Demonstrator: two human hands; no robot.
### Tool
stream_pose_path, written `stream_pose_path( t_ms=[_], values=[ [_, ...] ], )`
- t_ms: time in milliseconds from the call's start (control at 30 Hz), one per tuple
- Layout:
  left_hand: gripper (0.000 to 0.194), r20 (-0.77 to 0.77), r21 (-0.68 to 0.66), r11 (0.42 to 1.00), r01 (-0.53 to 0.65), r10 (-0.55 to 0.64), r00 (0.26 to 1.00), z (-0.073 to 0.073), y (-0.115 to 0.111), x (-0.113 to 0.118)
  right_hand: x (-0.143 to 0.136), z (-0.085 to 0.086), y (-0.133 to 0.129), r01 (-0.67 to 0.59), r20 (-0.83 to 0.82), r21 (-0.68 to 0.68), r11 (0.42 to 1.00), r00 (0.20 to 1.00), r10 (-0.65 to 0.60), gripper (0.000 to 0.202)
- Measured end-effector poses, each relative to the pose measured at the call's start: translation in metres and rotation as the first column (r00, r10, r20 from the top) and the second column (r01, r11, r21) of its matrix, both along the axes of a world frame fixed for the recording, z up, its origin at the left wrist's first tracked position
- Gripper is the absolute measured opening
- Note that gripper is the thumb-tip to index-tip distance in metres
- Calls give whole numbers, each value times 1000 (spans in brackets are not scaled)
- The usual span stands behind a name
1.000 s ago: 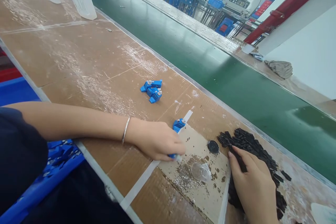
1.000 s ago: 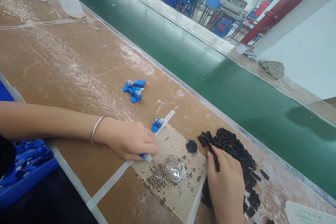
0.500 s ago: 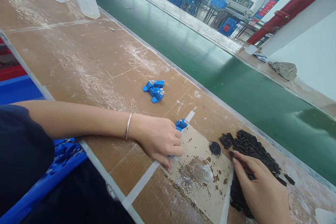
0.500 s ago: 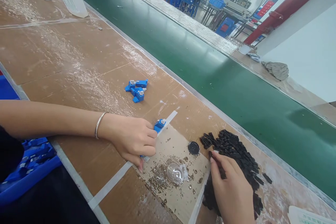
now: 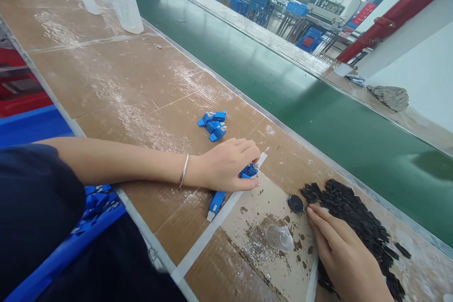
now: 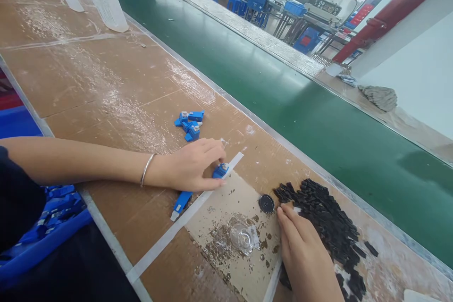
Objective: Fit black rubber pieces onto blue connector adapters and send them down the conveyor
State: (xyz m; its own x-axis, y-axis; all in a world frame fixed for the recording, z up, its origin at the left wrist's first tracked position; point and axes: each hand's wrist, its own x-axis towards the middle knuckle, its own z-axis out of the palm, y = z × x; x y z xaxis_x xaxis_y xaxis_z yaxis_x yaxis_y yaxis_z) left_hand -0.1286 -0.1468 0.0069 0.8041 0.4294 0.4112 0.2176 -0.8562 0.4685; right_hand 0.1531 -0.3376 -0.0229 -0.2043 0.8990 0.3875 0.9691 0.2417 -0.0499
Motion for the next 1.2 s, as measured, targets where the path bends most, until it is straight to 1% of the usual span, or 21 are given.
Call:
stream_pose_path(
  t_ms=[67,133,167,233,400,500,567,600,667,700,767,833,900,967,1000,1033,1067,1100,1133,1167,1200],
  values=[
    [33,-92,-141,990,-31,19,996,-2,1,3,-2,3,4,-14,8,10,1000,1000,14,30],
    [31,-144,-281,958,-61,21,989,-3,3,4,-3,7,6,-7,8,12,1000,1000,7,31],
    [28,-153,-324,944,-68,19,988,-2,3,5,-3,9,7,5,3,4,1000,1000,-5,32],
    [24,-154,-342,938,-61,8,988,-2,5,5,-2,13,8,38,-18,-28,999,999,-39,33],
    [24,-156,-271,962,14,-59,986,-7,8,7,1,19,4,113,-115,-155,982,985,-131,22],
    [16,-158,-237,970,53,-92,983,-14,12,9,-1,21,2,139,-157,-164,977,974,-165,19],
    [12,-143,-216,975,59,-91,985,-17,13,9,-6,23,0,149,-176,-152,977,969,-175,18],
    [14,-123,-198,978,60,-85,989,-18,13,9,-9,24,-2,150,-192,-149,977,965,-178,18],
    [26,-67,-137,987,81,-91,994,-19,13,8,-17,29,-4,146,-247,-147,978,952,-179,17],
    [33,-49,-97,988,118,-123,991,-19,13,8,-22,32,-5,133,-281,-138,982,945,-167,17],
    [42,-68,-12,967,253,-253,965,-17,14,6,-32,39,-7,77,-330,-131,988,937,-117,16],
    [38,-151,54,921,386,-375,915,-16,17,5,-41,46,-8,-16,-330,-127,992,944,-27,19],
    [31,-231,93,891,444,-415,880,-15,20,5,-48,52,-8,-154,-308,-143,978,946,104,26],
    [25,-253,82,894,440,-409,877,-15,23,6,-53,55,-7,-269,-294,-148,952,931,217,33],
    [23,-232,39,903,427,-408,883,-15,24,7,-55,55,-6,-299,-294,-151,942,924,246,35],
    [20,-190,-35,915,403,-402,896,-14,23,8,-57,55,-6,-310,-292,-155,938,921,256,36],
    [18,-128,-138,920,366,-383,915,-12,22,8,-58,54,-6,-302,-290,-158,940,924,248,35],
    [16,-55,-266,910,319,-345,937,-10,21,9,-58,53,-5,-291,-286,-157,944,928,239,35],
    [15,22,-414,869,272,-289,957,-6,19,9,-58,52,-6,-286,-284,-155,946,930,235,34],
    [14,94,-571,787,233,-219,971,-2,16,9,-58,51,-6,-286,-282,-155,946,930,235,34],
    [15,153,-715,667,211,-146,977,2,13,10,-58,50,-6,-287,-279,-153,946,931,237,34]
  ],
)
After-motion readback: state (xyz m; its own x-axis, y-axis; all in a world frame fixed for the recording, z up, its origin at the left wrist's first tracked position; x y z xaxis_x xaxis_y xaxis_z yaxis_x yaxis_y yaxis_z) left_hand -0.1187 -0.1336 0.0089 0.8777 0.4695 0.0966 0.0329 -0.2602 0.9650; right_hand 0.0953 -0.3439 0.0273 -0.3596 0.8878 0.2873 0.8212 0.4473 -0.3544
